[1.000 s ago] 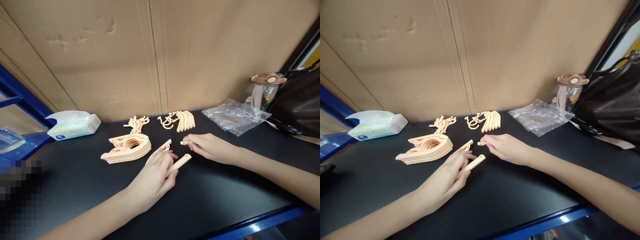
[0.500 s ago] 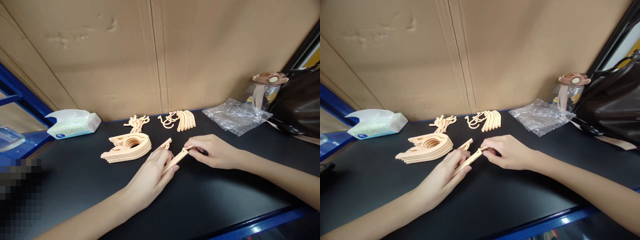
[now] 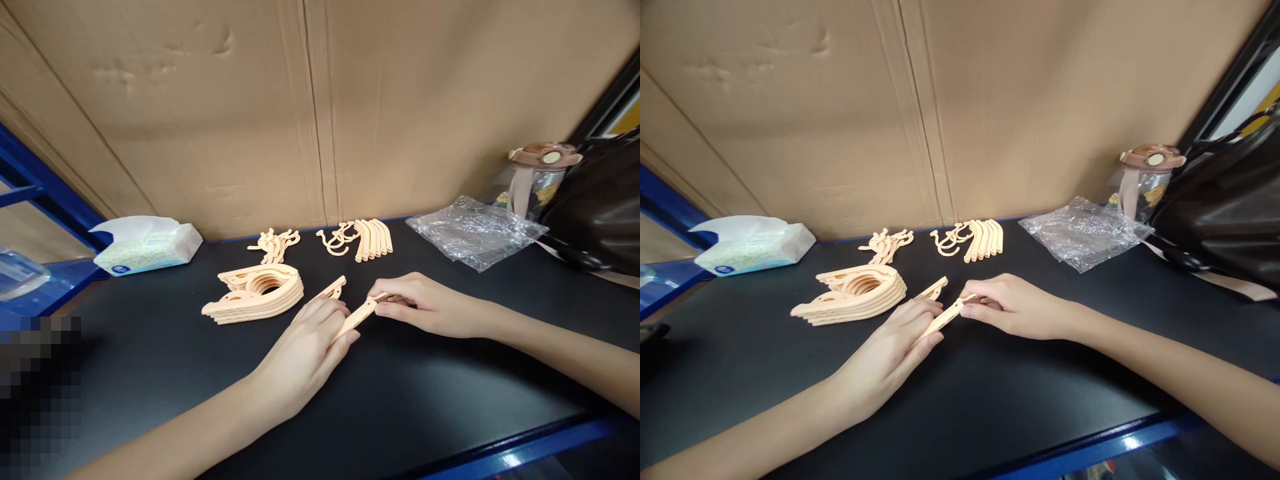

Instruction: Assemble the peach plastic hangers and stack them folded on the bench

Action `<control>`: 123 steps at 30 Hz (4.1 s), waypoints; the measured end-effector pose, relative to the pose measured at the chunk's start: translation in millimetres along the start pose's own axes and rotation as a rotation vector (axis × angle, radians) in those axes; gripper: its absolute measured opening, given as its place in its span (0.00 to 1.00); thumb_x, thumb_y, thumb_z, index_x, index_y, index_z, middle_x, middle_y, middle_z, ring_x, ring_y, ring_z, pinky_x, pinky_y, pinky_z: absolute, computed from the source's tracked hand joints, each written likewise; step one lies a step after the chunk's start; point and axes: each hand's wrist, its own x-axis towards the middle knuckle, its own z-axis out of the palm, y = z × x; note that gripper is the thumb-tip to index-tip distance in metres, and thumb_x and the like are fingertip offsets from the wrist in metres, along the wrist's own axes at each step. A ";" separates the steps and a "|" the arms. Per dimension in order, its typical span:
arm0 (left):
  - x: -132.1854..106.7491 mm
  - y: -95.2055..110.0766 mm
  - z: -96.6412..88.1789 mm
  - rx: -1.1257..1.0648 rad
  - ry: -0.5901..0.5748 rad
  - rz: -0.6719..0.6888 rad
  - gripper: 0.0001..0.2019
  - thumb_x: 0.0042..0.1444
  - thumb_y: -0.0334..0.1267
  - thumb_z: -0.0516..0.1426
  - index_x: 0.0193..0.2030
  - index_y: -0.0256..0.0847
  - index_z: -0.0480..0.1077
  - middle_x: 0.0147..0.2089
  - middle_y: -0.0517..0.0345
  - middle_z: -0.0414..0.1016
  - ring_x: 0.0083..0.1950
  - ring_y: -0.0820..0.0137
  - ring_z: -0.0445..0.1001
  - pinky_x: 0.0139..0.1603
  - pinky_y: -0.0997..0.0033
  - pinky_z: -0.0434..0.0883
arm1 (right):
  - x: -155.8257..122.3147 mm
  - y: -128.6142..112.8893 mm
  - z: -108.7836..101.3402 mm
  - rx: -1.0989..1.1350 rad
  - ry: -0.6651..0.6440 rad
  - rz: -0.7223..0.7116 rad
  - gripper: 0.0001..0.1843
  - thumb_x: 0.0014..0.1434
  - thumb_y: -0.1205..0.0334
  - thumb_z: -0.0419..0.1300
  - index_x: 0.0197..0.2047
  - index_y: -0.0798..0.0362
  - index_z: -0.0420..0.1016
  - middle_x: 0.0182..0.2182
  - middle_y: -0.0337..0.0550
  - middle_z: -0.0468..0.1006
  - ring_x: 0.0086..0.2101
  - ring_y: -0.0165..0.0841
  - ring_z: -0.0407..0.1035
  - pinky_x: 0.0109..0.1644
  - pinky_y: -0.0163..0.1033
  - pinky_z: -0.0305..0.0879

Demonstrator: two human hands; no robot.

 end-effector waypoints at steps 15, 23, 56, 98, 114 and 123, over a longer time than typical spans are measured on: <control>-0.9 0.6 -0.1 -0.056 -0.003 -0.011 0.11 0.68 0.36 0.45 0.46 0.41 0.67 0.46 0.55 0.69 0.53 0.67 0.66 0.58 0.66 0.63 | 1.3 1.5 2.7 0.338 -0.037 0.128 0.18 0.64 0.49 0.53 0.36 0.56 0.73 0.23 0.32 0.56 0.25 0.25 0.49 0.28 0.33 0.45; -2.6 -2.0 0.4 -0.104 -0.005 -0.008 0.11 0.68 0.37 0.45 0.48 0.41 0.67 0.46 0.55 0.68 0.53 0.67 0.64 0.58 0.65 0.61 | 1.6 -9.4 7.5 0.433 -0.013 0.179 0.16 0.62 0.49 0.54 0.34 0.54 0.64 0.27 0.33 0.61 0.28 0.26 0.54 0.31 0.33 0.50; 0.2 -2.3 1.6 -0.011 -0.085 0.093 0.12 0.67 0.37 0.47 0.49 0.42 0.70 0.48 0.55 0.68 0.54 0.66 0.64 0.61 0.65 0.60 | -9.1 -0.8 17.4 -0.731 0.146 -0.294 0.19 0.67 0.58 0.44 0.29 0.55 0.67 0.21 0.38 0.68 0.22 0.27 0.59 0.25 0.36 0.46; -4.8 -2.3 1.9 0.107 -0.020 -0.039 0.16 0.65 0.42 0.48 0.57 0.42 0.65 0.66 0.48 0.58 0.68 0.56 0.53 0.65 0.49 0.60 | -6.2 -1.2 -16.4 -0.270 -0.010 -0.023 0.24 0.47 0.43 0.67 0.36 0.53 0.68 0.32 0.37 0.70 0.31 0.29 0.64 0.33 0.33 0.58; -3.8 -5.6 7.5 0.071 -0.035 -0.227 0.36 0.59 0.53 0.54 0.68 0.38 0.48 0.70 0.42 0.51 0.71 0.53 0.47 0.66 0.43 0.55 | -9.3 -15.2 -21.7 -0.099 -0.299 0.068 0.17 0.50 0.63 0.65 0.45 0.51 0.72 0.33 0.36 0.73 0.35 0.30 0.67 0.40 0.35 0.61; -7.8 -7.0 4.0 -0.091 0.002 -0.093 0.27 0.63 0.32 0.46 0.68 0.46 0.47 0.71 0.52 0.49 0.70 0.62 0.51 0.68 0.53 0.56 | -8.3 -6.7 -22.3 -0.148 -0.274 -0.027 0.19 0.50 0.75 0.54 0.45 0.52 0.72 0.39 0.40 0.72 0.37 0.31 0.66 0.39 0.35 0.61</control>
